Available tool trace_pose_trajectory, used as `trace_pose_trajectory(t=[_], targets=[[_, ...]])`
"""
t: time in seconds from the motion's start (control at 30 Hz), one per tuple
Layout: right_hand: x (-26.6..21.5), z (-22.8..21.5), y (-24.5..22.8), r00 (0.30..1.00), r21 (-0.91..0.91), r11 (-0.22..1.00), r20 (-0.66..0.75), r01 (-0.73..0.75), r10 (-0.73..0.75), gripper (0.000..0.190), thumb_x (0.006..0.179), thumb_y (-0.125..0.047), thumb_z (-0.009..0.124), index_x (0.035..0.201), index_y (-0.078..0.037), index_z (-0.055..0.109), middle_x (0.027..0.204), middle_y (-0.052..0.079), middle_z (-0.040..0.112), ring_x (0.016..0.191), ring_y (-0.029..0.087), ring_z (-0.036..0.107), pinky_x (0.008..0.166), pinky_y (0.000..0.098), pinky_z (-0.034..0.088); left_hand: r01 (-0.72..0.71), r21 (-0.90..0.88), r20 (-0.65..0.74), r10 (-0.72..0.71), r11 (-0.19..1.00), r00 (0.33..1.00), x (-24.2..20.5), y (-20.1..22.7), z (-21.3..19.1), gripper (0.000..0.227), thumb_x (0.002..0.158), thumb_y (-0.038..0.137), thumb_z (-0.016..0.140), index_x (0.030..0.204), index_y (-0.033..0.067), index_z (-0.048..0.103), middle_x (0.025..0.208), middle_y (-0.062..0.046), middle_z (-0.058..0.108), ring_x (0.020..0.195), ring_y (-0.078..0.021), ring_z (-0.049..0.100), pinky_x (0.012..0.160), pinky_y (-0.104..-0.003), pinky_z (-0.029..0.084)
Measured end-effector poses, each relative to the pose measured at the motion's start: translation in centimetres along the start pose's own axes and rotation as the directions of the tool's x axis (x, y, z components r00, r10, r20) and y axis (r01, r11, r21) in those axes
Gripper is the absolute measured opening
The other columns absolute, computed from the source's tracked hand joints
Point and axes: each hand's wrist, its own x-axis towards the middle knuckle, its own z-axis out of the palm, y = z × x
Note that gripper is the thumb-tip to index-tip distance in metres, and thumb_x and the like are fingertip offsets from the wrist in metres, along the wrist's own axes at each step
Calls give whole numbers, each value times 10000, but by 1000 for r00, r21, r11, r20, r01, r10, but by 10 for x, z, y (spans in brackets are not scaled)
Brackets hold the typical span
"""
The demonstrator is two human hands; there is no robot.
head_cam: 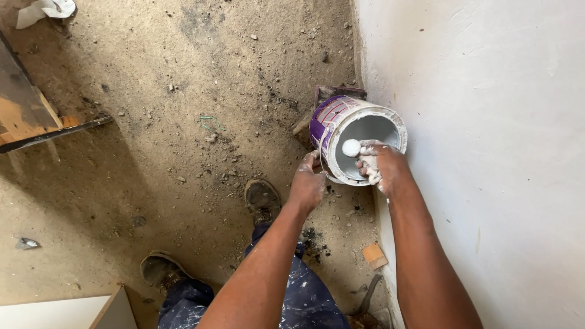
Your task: Applying filler to the edges and holes of a white cabinet door and smoothing it out using fingers and a cloth.
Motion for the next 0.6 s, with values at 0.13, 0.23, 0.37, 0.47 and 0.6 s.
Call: trace_pose_trajectory(t=[0.13, 0.23, 0.37, 0.47, 0.6], targets=[[12, -2, 21, 999, 24, 999, 17, 44, -45, 149, 853, -102, 708, 993, -51, 703, 732, 167, 675, 576, 193, 662, 411, 202, 465, -13, -108, -21, 11, 994, 1000, 25, -23, 12, 660, 847, -55, 655, 1480, 72, 517, 1053, -79, 654, 1001, -180, 633, 866, -317, 566], [37, -18, 35, 994, -78, 992, 38, 104, -101, 214, 848, -120, 742, 1039, -30, 712, 785, 162, 697, 574, 176, 655, 363, 217, 459, 2, -161, -25, -7, 987, 1000, 32, -38, 16, 646, 846, -66, 639, 1474, 19, 512, 937, -53, 603, 921, -160, 607, 772, -272, 557], [26, -7, 18, 993, -168, 979, 38, 115, -110, 271, 813, -177, 784, 1030, -31, 713, 751, 163, 683, 553, 204, 658, 378, 259, 486, 5, -186, -4, -6, 982, 1000, 50, -62, 26, 634, 834, -48, 695, 1443, 2, 526, 904, -73, 614, 869, -173, 620, 717, -307, 563], [4, 6, 5, 992, -206, 970, 26, 128, -125, 194, 822, -187, 760, 951, -47, 724, 694, 145, 663, 521, 194, 637, 382, 239, 448, -14, -214, 21, 19, 977, 1000, 42, -56, 29, 534, 831, -36, 660, 1360, 19, 608, 922, -134, 675, 842, -222, 675, 710, -358, 579], [2, 13, 9, 979, -300, 934, -1, 196, -206, 158, 864, -133, 704, 973, -22, 729, 718, 145, 670, 522, 175, 619, 408, 223, 452, 33, -435, 56, -10, 900, 998, 21, -33, 28, 493, 848, -76, 527, 1319, 8, 646, 997, -150, 701, 802, -214, 692, 740, -292, 591]])
